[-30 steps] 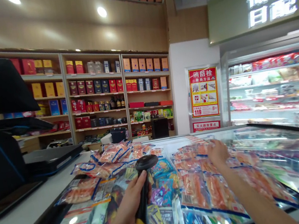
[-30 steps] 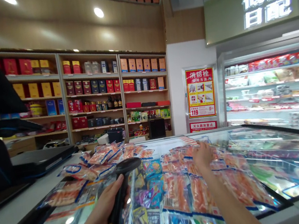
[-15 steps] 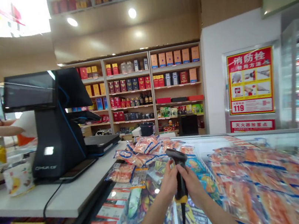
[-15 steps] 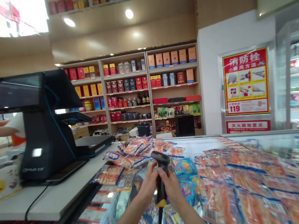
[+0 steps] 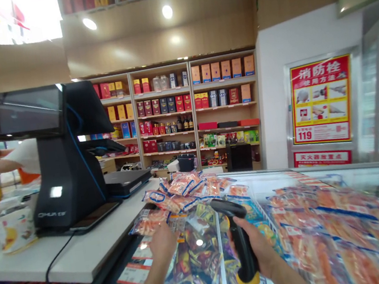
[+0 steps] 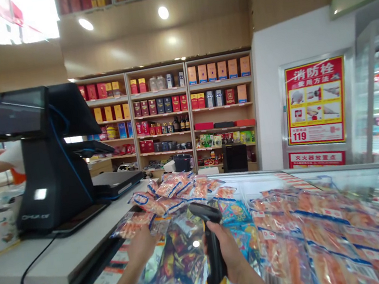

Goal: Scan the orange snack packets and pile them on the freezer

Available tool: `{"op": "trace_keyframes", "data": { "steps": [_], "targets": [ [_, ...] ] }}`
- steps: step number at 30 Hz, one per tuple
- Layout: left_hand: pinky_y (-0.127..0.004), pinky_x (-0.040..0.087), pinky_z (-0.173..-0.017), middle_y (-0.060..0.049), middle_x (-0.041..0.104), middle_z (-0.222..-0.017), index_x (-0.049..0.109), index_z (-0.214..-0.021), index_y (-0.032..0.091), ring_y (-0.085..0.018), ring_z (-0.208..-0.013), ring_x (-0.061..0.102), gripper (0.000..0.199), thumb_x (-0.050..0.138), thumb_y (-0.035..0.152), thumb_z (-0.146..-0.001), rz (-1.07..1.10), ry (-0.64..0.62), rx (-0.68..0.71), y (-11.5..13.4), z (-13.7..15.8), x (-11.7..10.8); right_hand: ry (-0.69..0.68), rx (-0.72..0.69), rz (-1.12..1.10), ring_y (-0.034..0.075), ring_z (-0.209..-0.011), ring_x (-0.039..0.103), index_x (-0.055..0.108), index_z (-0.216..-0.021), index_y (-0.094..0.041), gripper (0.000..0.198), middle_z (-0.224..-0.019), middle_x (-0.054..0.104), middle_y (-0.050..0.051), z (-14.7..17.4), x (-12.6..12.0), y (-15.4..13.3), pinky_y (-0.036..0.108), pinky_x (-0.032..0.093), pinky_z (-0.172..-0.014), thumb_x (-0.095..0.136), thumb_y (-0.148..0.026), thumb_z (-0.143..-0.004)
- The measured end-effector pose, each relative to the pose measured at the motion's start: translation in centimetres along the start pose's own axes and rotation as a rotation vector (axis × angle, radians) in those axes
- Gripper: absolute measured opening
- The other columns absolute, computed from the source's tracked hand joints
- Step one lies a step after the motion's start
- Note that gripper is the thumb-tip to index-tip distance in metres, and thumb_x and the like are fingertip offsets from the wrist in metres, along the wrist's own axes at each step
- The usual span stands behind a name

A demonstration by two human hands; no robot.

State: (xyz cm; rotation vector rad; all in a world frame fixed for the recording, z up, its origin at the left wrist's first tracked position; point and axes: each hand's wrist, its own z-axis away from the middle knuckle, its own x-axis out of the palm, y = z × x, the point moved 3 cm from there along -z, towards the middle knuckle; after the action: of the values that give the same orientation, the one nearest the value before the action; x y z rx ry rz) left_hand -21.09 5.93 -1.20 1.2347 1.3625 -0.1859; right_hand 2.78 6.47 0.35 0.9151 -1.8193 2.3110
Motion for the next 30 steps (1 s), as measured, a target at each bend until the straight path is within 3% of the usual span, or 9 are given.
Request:
{"op": "trace_keyframes", "data": {
  "steps": [3, 6, 10, 14, 22, 27, 30],
  "targets": [
    [-0.036, 0.037, -0.069, -0.021, 0.055, -0.092, 0.050, -0.086, 0.007, -0.031, -0.088, 0.051, 0.039, 0.057, 0.026, -0.053, 0.023, -0.023, 0.011, 0.0, -0.5, 0.6, -0.037, 0.052, -0.018, 0.007, -0.039, 0.047, 0.053, -0.064, -0.012, 0.034, -0.049, 0.054, 0.000, 0.2, 0.1, 0.0, 0.017, 0.037, -0.035, 0.052, -0.046, -0.061],
    [-0.028, 0.039, -0.063, -0.013, 0.062, -0.080, 0.053, -0.080, 0.011, -0.025, -0.081, 0.055, 0.033, 0.059, 0.023, -0.050, 0.102, -0.074, 0.034, -0.1, -0.6, 1.4, -0.075, 0.068, -0.039, 0.007, -0.038, 0.047, 0.054, -0.075, -0.014, 0.035, -0.048, 0.052, -0.002, 0.5, 0.3, -0.1, 0.017, 0.036, -0.034, 0.051, -0.047, -0.062],
    [-0.023, 0.039, -0.057, -0.005, 0.064, -0.070, 0.056, -0.073, 0.014, -0.019, -0.070, 0.058, 0.019, 0.053, 0.021, -0.056, 0.243, -0.126, 0.060, 0.4, 0.2, 2.5, -0.083, 0.103, -0.016, 0.007, -0.038, 0.047, 0.052, -0.076, -0.015, 0.035, -0.049, 0.052, -0.003, 0.8, 0.5, -0.1, 0.017, 0.036, -0.032, 0.051, -0.047, -0.062],
    [-0.020, 0.040, -0.057, 0.001, 0.064, -0.070, 0.056, -0.077, 0.016, -0.015, -0.067, 0.058, 0.019, 0.047, 0.020, -0.061, 0.406, -0.174, 0.127, 1.5, 0.7, 3.5, -0.082, 0.111, 0.007, 0.007, -0.037, 0.047, 0.051, -0.072, -0.015, 0.035, -0.047, 0.051, -0.003, 0.9, 0.7, 0.0, 0.017, 0.035, -0.031, 0.050, -0.048, -0.062],
    [-0.020, 0.041, -0.057, 0.001, 0.064, -0.068, 0.055, -0.086, 0.013, -0.015, -0.065, 0.058, 0.028, 0.047, 0.017, -0.060, 0.548, -0.192, 0.138, 1.9, 1.1, 3.6, -0.120, 0.069, -0.030, 0.006, -0.036, 0.046, 0.051, -0.072, -0.015, 0.033, -0.047, 0.050, -0.004, 1.4, 0.8, -0.5, 0.016, 0.035, -0.031, 0.049, -0.046, -0.063],
    [-0.021, 0.042, -0.053, 0.002, 0.064, -0.063, 0.058, -0.082, 0.015, -0.015, -0.061, 0.058, 0.025, 0.047, 0.018, -0.060, 0.542, -0.193, 0.112, 2.6, 1.6, 3.5, -0.079, 0.058, 0.004, 0.006, -0.034, 0.045, 0.050, -0.062, -0.013, 0.034, -0.046, 0.051, -0.002, 0.9, 0.8, -0.4, 0.017, 0.034, -0.031, 0.048, -0.048, -0.062],
    [-0.020, 0.041, -0.048, 0.002, 0.062, -0.059, 0.059, -0.077, 0.015, -0.014, -0.054, 0.057, 0.021, 0.047, 0.019, -0.061, 0.509, -0.180, 0.095, 3.8, 2.1, 3.8, -0.039, -0.018, 0.009, 0.007, -0.034, 0.044, 0.050, -0.062, -0.013, 0.036, -0.046, 0.052, -0.002, 0.8, 0.2, -1.2, 0.018, 0.034, -0.031, 0.048, -0.049, -0.062]
  ]
}}
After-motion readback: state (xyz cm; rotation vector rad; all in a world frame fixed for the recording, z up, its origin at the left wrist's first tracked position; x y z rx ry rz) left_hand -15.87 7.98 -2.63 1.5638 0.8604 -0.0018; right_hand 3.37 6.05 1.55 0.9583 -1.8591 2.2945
